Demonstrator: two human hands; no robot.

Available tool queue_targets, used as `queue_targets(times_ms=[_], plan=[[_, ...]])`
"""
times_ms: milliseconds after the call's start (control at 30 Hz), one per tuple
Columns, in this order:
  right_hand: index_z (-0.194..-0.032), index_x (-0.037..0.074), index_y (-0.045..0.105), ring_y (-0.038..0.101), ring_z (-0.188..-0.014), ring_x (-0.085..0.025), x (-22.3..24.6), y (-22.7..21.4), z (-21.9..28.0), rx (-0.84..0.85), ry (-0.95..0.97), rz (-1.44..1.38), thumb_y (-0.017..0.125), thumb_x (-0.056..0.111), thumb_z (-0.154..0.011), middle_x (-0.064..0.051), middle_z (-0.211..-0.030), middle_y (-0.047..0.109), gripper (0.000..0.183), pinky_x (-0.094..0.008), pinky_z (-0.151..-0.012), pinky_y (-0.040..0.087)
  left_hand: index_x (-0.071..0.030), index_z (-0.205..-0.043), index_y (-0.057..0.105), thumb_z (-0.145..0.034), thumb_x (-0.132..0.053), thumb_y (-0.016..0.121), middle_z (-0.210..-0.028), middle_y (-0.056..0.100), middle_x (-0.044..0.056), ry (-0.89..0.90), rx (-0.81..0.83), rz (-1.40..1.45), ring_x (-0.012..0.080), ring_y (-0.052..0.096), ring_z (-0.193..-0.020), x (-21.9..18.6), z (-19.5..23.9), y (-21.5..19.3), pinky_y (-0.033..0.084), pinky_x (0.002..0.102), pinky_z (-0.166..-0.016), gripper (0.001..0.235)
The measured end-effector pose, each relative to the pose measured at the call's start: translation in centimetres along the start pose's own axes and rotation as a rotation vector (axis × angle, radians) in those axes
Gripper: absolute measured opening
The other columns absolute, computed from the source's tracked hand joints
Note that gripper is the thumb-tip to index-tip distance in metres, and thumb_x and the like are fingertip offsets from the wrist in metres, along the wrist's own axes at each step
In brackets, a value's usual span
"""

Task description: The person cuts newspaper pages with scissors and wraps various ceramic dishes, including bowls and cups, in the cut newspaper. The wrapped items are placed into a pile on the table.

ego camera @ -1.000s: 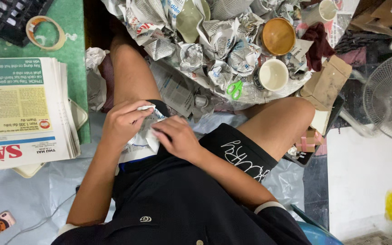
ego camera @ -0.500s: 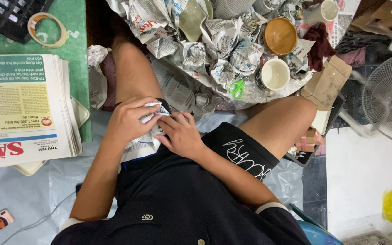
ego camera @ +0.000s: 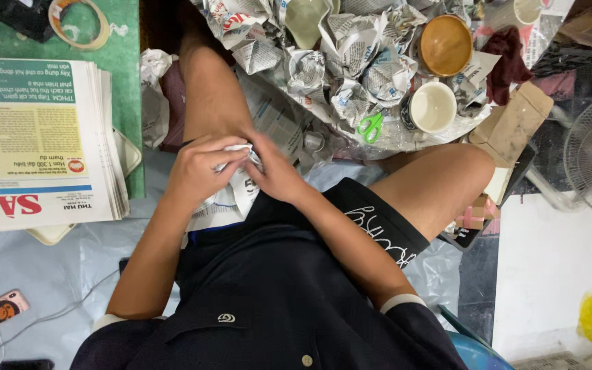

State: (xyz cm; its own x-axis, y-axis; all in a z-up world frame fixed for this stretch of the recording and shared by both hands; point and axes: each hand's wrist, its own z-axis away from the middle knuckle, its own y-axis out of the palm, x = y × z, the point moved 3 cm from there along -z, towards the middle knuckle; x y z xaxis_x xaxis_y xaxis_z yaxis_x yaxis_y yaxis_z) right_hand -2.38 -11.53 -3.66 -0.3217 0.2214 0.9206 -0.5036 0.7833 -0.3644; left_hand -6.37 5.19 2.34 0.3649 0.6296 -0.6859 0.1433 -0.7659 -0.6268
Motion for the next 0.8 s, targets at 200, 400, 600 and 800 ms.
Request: queue_targets(times_ms=[200, 400, 600, 800], plan=[[-0.141, 0.01, 0.051, 0.065, -0.116, -0.043, 1.4, 1.1, 0.0, 0.012, 0.007, 0.068, 0.062, -0.002, -0.094, -0.025, -0.125, 0.069, 0.051, -0.045, -0.096, 0.054, 0.0, -0.13, 0.067, -0.1, -0.008, 0.065, -0.13, 0.07, 0.016, -0.185, -0.142, 0.241, 0.0281, 0.071, -0.117, 0.7, 3.0, -2.0, 0.054, 0.035, -0.099, 0.031], [-0.137, 0.011, 0.055, 0.069, -0.107, -0.043, 1.5, 1.5, 0.5, -0.021, 0.079, 0.065, 0.06, -0.005, -0.095, -0.024, -0.115, 0.071, 0.045, -0.045, -0.089, 0.057, 0.002, -0.129, 0.064, -0.101, -0.023, 0.066, -0.095, 0.071, 0.015, -0.763, 0.03, 0.095, 0.0187, 0.066, -0.079, 4.2, 12.3, -3.2, 0.052, 0.032, -0.07, 0.038], [-0.136, 0.011, 0.054, 0.068, -0.107, -0.045, 2.4, 1.8, 0.3, -0.065, -0.017, 0.117, 0.059, -0.005, -0.094, -0.025, -0.115, 0.071, 0.045, -0.047, -0.089, 0.056, 0.004, -0.097, 0.072, -0.098, -0.023, 0.071, -0.075, 0.072, 0.006, -0.939, 0.045, 0.397, 0.0057, 0.057, -0.061, 3.4, 15.7, -2.4, 0.045, 0.024, -0.053, 0.028], [-0.138, 0.011, 0.053, 0.068, -0.106, -0.045, 2.4, 1.8, 0.3, -0.077, 0.064, 0.166, 0.058, -0.003, -0.095, -0.024, -0.114, 0.07, 0.045, -0.05, -0.09, 0.055, 0.002, -0.096, 0.071, -0.1, -0.024, 0.067, -0.071, 0.069, 0.005, -0.941, -0.09, 0.594, 0.0097, 0.06, -0.055, -0.1, 11.0, 0.5, 0.045, 0.024, -0.05, 0.027]])
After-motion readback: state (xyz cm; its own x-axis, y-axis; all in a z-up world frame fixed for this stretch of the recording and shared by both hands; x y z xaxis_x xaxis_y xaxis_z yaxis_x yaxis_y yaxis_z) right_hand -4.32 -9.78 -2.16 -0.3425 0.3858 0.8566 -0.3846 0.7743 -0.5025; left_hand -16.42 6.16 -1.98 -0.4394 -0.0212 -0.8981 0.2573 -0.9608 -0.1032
